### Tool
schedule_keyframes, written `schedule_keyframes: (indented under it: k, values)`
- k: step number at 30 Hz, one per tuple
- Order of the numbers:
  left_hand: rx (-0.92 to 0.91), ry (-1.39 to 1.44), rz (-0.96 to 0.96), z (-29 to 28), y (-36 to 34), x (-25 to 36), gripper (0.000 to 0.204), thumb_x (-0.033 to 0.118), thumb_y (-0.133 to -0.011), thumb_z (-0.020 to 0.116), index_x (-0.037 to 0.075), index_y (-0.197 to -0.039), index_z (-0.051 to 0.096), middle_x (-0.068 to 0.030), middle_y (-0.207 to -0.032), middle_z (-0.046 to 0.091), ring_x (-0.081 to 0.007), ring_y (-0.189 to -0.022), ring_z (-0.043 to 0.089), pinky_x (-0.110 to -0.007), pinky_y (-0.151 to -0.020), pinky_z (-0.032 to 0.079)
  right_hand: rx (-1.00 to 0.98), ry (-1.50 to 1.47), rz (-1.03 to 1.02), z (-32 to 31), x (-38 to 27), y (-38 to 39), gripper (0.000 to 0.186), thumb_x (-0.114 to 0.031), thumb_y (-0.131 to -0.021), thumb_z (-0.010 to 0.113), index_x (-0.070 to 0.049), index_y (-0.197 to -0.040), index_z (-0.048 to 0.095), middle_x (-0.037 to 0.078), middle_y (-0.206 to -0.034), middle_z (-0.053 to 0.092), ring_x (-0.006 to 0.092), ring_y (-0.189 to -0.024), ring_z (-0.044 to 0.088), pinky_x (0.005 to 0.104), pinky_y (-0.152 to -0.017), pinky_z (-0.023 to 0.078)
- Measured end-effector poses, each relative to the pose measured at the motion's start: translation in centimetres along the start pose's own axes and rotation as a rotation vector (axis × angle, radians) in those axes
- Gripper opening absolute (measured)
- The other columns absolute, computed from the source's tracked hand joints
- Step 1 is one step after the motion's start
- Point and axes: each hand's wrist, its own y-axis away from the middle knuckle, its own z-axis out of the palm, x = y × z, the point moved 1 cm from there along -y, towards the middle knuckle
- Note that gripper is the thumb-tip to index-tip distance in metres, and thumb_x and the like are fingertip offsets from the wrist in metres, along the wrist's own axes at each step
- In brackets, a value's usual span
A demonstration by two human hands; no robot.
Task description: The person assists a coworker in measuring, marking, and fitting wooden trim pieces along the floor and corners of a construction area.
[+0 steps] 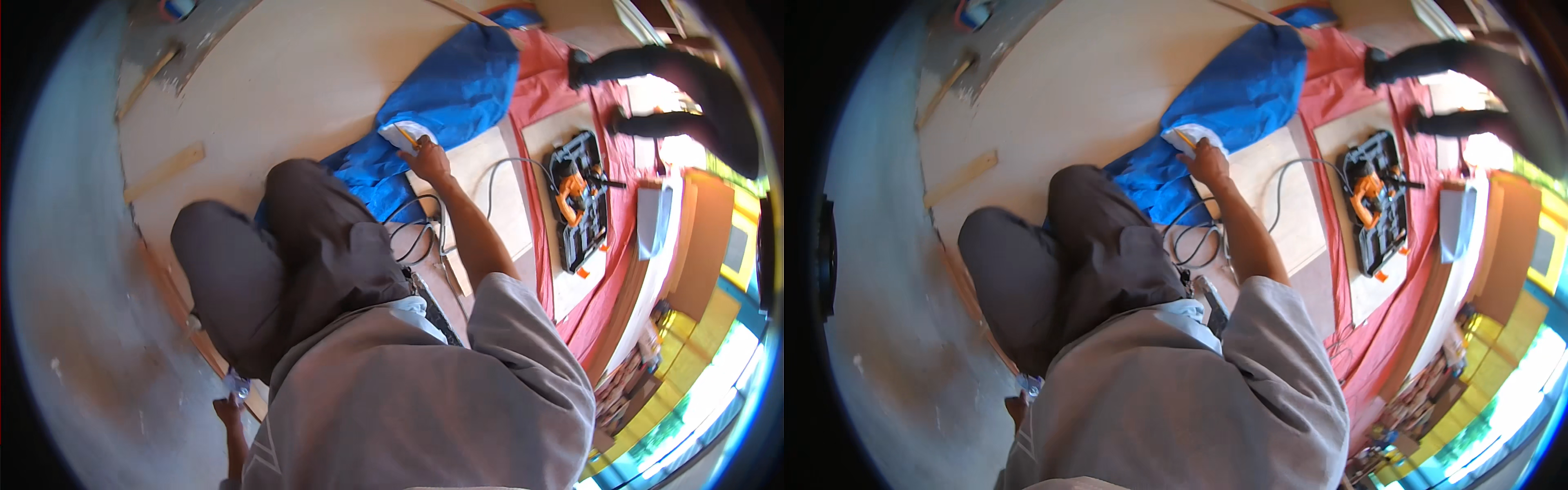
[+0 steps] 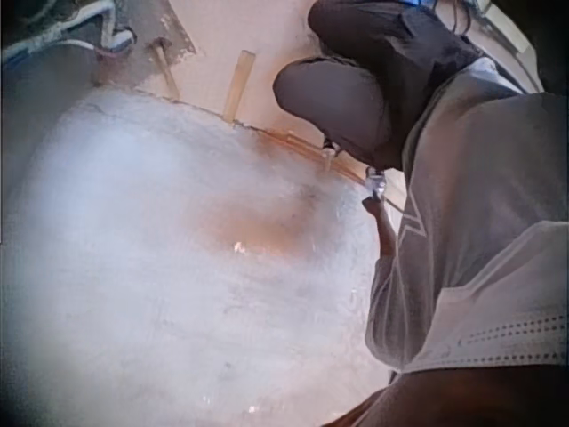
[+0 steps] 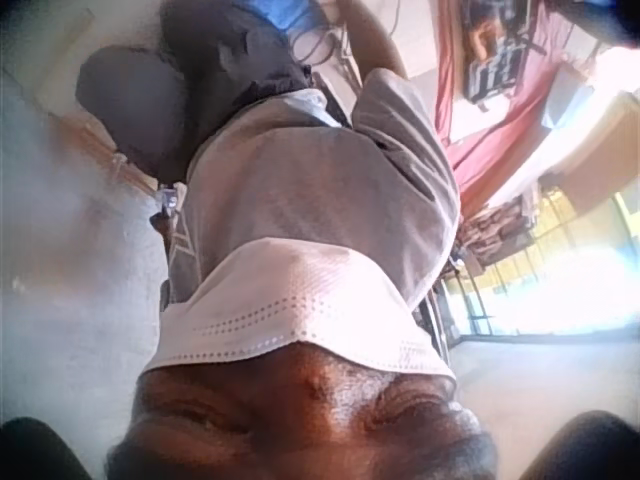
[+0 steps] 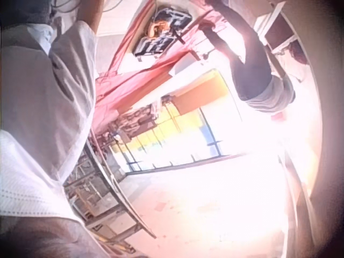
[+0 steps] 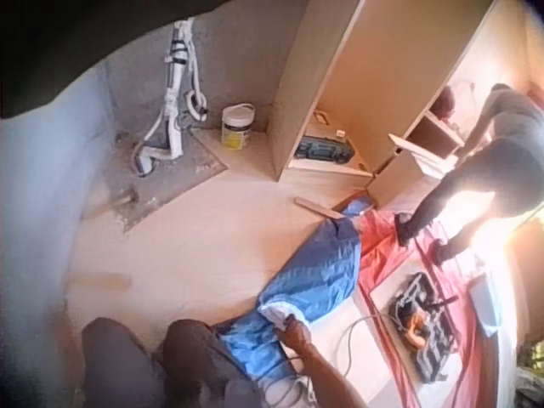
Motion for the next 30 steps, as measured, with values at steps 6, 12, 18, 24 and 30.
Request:
schedule_keyframes:
  k: [6, 12, 18, 24, 30]
  values:
    - [0.266, 0.673, -0.53, -3.7, -4.2, 3.5, 0.037, 0.027, -0.07, 0.061, 0.004, -0.048, 0.042, -0.0027, -0.038, 0.039, -0.0125, -0.035, 0.041, -0.033, -0.031, 0.027, -0.172, 0.099, 0.305, 9.0, 9.9, -3.3, 0.082, -0.05, -0.054, 0.067, 0.003, -0.11, 0.042, 0.02, -0.104, 0.051, 0.0321, -0.096, 0.049, 0.039, -0.081, 0.039]
    - [0.192, 0.406, -0.943, -5.3, 0.0, 6.6, 0.034, 0.019, -0.064, 0.066, 0.002, -0.078, 0.04, -0.0165, -0.074, 0.046, -0.0331, -0.075, 0.047, -0.042, -0.061, 0.038, -0.095, 0.417, -0.302, 3.2, 4.3, -1.1, 0.058, -0.047, -0.058, 0.065, 0.006, -0.079, 0.054, 0.022, -0.075, 0.057, 0.0367, -0.073, 0.055, 0.0424, -0.066, 0.044]
    - [0.069, 0.537, -1.113, -7.6, -1.8, 7.9, 0.042, 0.018, -0.067, 0.064, -0.001, -0.094, 0.037, -0.0245, -0.09, 0.047, -0.0395, -0.089, 0.048, -0.045, -0.075, 0.041, -0.067, 0.266, -0.218, -10.6, -4.3, 5.2, 0.05, -0.038, -0.059, 0.068, 0.003, -0.08, 0.051, 0.021, -0.075, 0.056, 0.036, -0.067, 0.054, 0.0412, -0.061, 0.042]
    - [-0.173, 0.544, -1.145, -2.4, 2.4, 5.3, 0.085, 0.045, -0.057, 0.065, -0.008, -0.115, 0.033, -0.0252, -0.112, 0.042, -0.0354, -0.106, 0.041, -0.042, -0.086, 0.037, -0.3, 0.297, -0.153, -21.6, -10.5, 10.3, 0.049, -0.042, -0.062, 0.065, -0.001, -0.084, 0.051, 0.018, -0.073, 0.057, 0.0346, -0.068, 0.055, 0.0403, -0.061, 0.043]
    - [0.004, 0.648, -0.965, -14.0, -2.4, 10.4, 0.068, 0.038, -0.06, 0.066, -0.004, -0.108, 0.042, -0.0245, -0.104, 0.048, -0.0358, -0.097, 0.047, -0.039, -0.082, 0.039, -0.286, 0.338, 0.055, -32.6, -10.8, 16.4, 0.054, -0.046, -0.057, 0.067, 0.001, -0.078, 0.052, 0.019, -0.07, 0.057, 0.0331, -0.068, 0.057, 0.0385, -0.058, 0.044]
